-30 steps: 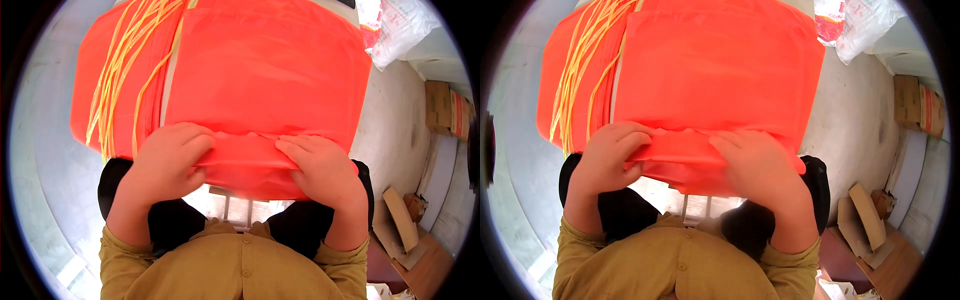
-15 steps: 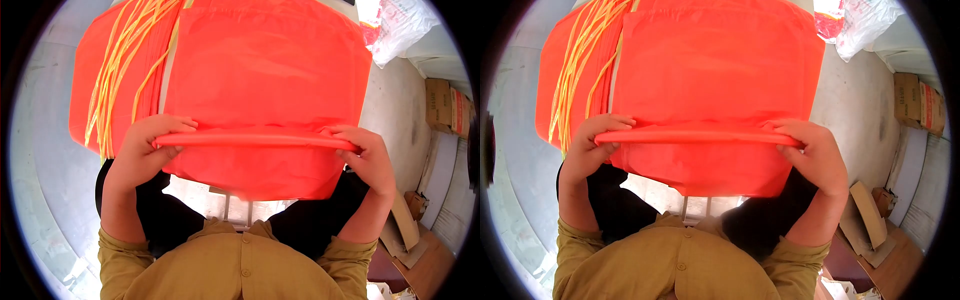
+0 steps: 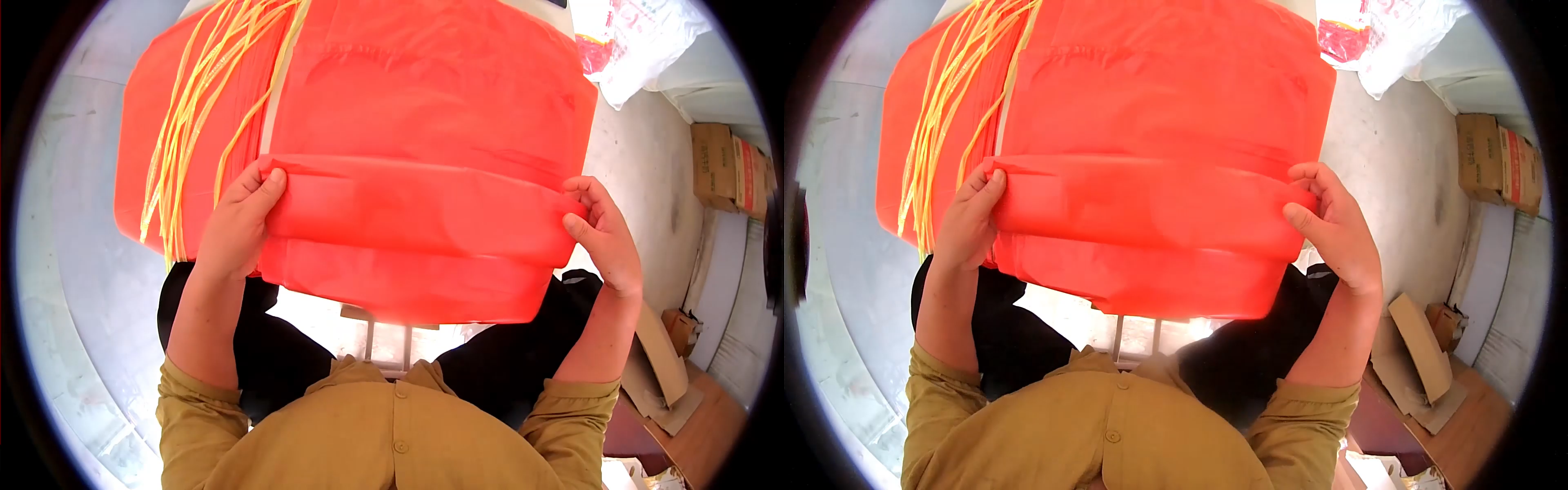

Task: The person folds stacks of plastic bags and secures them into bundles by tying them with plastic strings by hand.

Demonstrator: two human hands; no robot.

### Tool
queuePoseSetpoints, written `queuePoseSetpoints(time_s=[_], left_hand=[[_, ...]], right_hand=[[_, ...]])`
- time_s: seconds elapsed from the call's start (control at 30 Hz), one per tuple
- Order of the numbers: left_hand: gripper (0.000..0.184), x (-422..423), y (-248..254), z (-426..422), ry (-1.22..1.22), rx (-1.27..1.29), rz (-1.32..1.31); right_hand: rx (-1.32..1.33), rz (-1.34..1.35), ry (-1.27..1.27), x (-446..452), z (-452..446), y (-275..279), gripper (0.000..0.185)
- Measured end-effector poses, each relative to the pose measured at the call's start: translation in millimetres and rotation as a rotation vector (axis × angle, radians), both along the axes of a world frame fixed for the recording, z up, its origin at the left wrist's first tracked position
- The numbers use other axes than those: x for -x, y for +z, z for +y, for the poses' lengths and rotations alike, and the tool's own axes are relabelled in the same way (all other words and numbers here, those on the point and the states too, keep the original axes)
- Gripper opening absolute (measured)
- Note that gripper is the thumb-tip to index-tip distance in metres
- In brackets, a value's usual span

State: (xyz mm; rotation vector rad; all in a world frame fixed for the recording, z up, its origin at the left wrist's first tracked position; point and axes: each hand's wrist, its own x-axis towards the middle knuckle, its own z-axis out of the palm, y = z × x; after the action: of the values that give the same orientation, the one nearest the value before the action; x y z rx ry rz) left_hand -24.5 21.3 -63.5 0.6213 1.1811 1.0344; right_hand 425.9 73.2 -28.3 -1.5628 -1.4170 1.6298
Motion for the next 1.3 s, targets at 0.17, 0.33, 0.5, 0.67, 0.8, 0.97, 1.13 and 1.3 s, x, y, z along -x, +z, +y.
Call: queuePoseSetpoints(time_s=[0.17, 0.33, 0.5, 0.67, 0.8, 0.97, 1.13, 1.3], left_hand=[[0.035, -2, 1, 9, 0.035, -0.003, 0.071], [0.044, -21, 16, 15, 0.057, -0.036, 0.207], [0.047, -19, 16, 22, 0.164, -0.008, 0.087], [0.047, -11, 19, 26, 0.175, 0.011, -0.161], [0.051, -15, 17, 24, 0.138, -0.023, 0.045], [0.049, -19, 17, 23, -0.006, -0.087, 0.306], [0.038, -20, 14, 26, -0.013, -0.079, 0.398], [0.042, -19, 11, 29, -0.049, -0.101, 0.47]], right_hand=[[-0.055, 0.099, -0.091, 10, 1, -7, 0.043], [-0.112, 0.156, -0.29, 22, 4, -24, 0.038], [-0.121, 0.258, -0.476, 38, 5, -30, 0.039], [-0.129, 0.221, -0.471, 42, 8, -29, 0.043], [-0.105, 0.201, -0.456, 41, 8, -30, 0.037], [-0.108, 0.128, -0.413, 26, 8, -41, 0.025], [-0.085, 0.016, -0.37, 36, 8, -32, 0.032], [-0.121, -0.077, -0.315, 38, 7, -29, 0.035]])
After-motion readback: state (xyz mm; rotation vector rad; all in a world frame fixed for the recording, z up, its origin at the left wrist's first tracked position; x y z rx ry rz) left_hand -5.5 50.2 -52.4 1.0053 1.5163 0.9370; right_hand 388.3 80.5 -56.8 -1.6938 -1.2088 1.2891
